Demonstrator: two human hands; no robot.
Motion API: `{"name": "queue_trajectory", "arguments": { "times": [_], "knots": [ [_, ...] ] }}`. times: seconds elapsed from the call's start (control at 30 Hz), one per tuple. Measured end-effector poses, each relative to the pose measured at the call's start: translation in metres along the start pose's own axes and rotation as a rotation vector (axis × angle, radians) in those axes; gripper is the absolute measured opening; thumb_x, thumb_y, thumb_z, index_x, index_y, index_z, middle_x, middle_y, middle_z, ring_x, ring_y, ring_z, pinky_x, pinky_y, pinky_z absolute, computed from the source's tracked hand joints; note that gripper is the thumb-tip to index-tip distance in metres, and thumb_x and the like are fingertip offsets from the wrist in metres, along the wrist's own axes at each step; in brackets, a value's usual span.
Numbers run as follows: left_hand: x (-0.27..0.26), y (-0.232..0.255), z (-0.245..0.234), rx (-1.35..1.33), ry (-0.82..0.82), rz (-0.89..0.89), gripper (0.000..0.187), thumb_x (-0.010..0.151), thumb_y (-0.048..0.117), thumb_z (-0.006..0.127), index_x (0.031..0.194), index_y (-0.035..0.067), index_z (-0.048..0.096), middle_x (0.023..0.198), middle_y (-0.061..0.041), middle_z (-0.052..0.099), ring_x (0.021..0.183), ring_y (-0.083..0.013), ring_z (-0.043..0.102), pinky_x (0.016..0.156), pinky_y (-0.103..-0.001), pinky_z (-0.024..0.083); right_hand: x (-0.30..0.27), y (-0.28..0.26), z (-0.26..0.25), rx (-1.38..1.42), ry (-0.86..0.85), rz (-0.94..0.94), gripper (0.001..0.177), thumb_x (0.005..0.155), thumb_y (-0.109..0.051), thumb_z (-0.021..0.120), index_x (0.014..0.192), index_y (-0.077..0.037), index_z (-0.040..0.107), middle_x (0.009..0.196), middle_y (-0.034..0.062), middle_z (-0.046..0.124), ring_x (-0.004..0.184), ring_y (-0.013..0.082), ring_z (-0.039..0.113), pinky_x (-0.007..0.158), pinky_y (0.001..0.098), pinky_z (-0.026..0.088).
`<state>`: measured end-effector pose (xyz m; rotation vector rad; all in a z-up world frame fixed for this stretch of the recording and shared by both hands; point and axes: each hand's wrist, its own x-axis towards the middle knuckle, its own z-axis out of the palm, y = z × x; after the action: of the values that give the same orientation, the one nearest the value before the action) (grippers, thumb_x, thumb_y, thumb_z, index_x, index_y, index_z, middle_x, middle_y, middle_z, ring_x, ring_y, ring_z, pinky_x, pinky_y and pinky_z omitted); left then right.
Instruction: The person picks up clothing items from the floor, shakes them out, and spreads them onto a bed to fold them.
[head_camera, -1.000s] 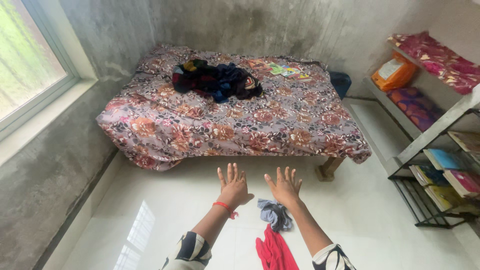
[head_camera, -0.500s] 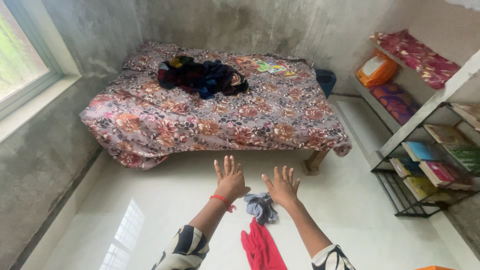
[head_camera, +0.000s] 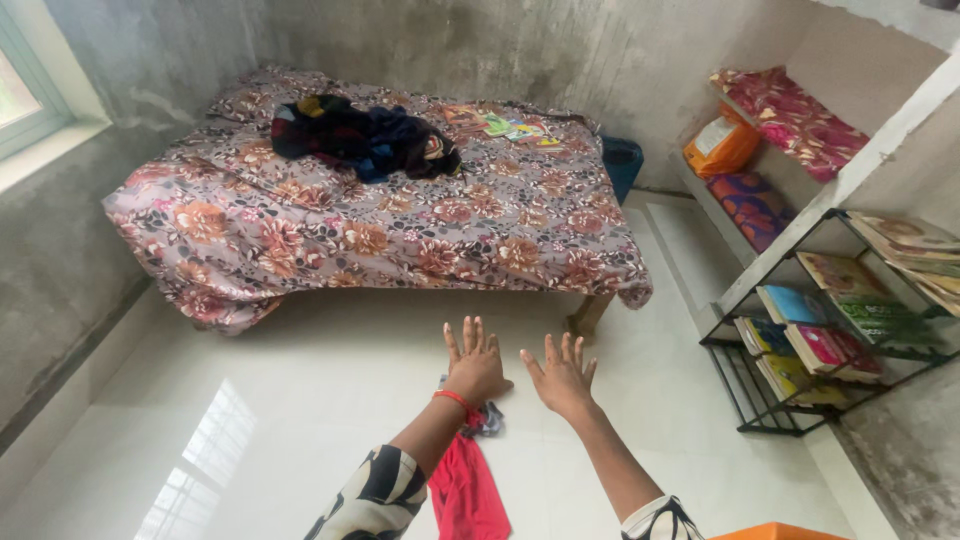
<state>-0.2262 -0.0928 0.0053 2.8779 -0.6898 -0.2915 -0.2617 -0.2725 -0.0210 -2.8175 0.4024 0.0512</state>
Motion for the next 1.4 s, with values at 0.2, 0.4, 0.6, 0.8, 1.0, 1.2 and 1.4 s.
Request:
{"name": "queue_trajectory", "arguments": {
  "times": [0.2,0.4,0.6,0.8,1.0,1.2,1.4],
  "knots": [
    [0.004,0.019,0.021,0.010,-0.016,0.010,0.102,0.082,0.048,0.070,0.159,-0.001,0.024,0.169,-0.030,0.001,0.157,-0.0439,-0.017,0.112,-0.074,-0.020,-0.002,0.021,0.006,0.029,-0.046,0.048,0.088,0.097,-0.073,0.033,0.161,-0.014,0.024,0.171,0.0167,0.007,0.159,0.0368,-0.004,0.123,0.0653,0.003],
    [0.014,0.021,0.034,0.015,-0.089,-0.024,0.106,0.081,0.050,0.073,0.159,-0.002,0.024,0.169,-0.029,0.000,0.157,-0.0435,-0.017,0.113,-0.073,-0.019,0.000,0.034,0.018,0.017,-0.064,0.072,0.088,0.097,-0.073,0.034,0.162,-0.015,0.024,0.171,0.0166,0.009,0.158,0.0371,-0.003,0.123,0.0649,0.004],
    [0.035,0.025,0.041,0.040,-0.133,-0.006,0.106,0.084,0.054,0.071,0.160,-0.001,0.022,0.169,-0.030,-0.002,0.157,-0.0446,-0.017,0.113,-0.074,-0.019,0.010,0.044,0.025,0.010,-0.120,0.110,0.088,0.097,-0.073,0.032,0.163,-0.016,0.021,0.171,0.0171,0.007,0.158,0.0360,-0.004,0.124,0.0631,0.001],
    [0.073,0.026,0.048,0.048,-0.142,0.017,0.107,0.083,0.056,0.072,0.159,-0.001,0.023,0.169,-0.028,-0.002,0.157,-0.0416,-0.017,0.113,-0.073,-0.020,0.033,0.054,0.032,0.021,-0.187,0.171,0.089,0.097,-0.074,0.029,0.164,-0.017,0.018,0.171,0.0150,0.005,0.159,0.0343,-0.007,0.125,0.0624,0.000],
    [0.112,0.015,0.050,-0.020,-0.085,0.093,0.098,0.087,0.053,0.069,0.159,0.001,0.027,0.170,-0.026,0.002,0.158,-0.0397,-0.014,0.116,-0.072,-0.018,0.066,0.063,0.054,-0.024,-0.147,0.163,0.092,0.096,-0.077,0.028,0.163,-0.015,0.019,0.171,0.0163,0.006,0.159,0.0346,-0.006,0.124,0.0624,0.003],
    [0.131,-0.001,0.061,-0.075,0.125,0.151,0.092,0.085,0.047,0.070,0.158,0.008,0.030,0.170,-0.021,0.004,0.157,-0.0361,-0.014,0.116,-0.070,-0.018,0.082,0.065,0.077,0.002,-0.123,0.163,0.087,0.098,-0.073,0.033,0.163,-0.016,0.021,0.171,0.0180,0.008,0.158,0.0371,-0.004,0.123,0.0636,0.004],
    [0.129,-0.019,0.072,0.015,-0.016,0.058,0.090,0.087,0.041,0.069,0.160,0.007,0.028,0.171,-0.022,0.004,0.157,-0.0369,-0.012,0.117,-0.069,-0.016,0.075,0.066,0.089,-0.060,-0.137,0.167,0.086,0.098,-0.072,0.034,0.161,-0.015,0.024,0.170,0.0195,0.013,0.159,0.0389,0.001,0.123,0.0652,0.008]
  ]
}}
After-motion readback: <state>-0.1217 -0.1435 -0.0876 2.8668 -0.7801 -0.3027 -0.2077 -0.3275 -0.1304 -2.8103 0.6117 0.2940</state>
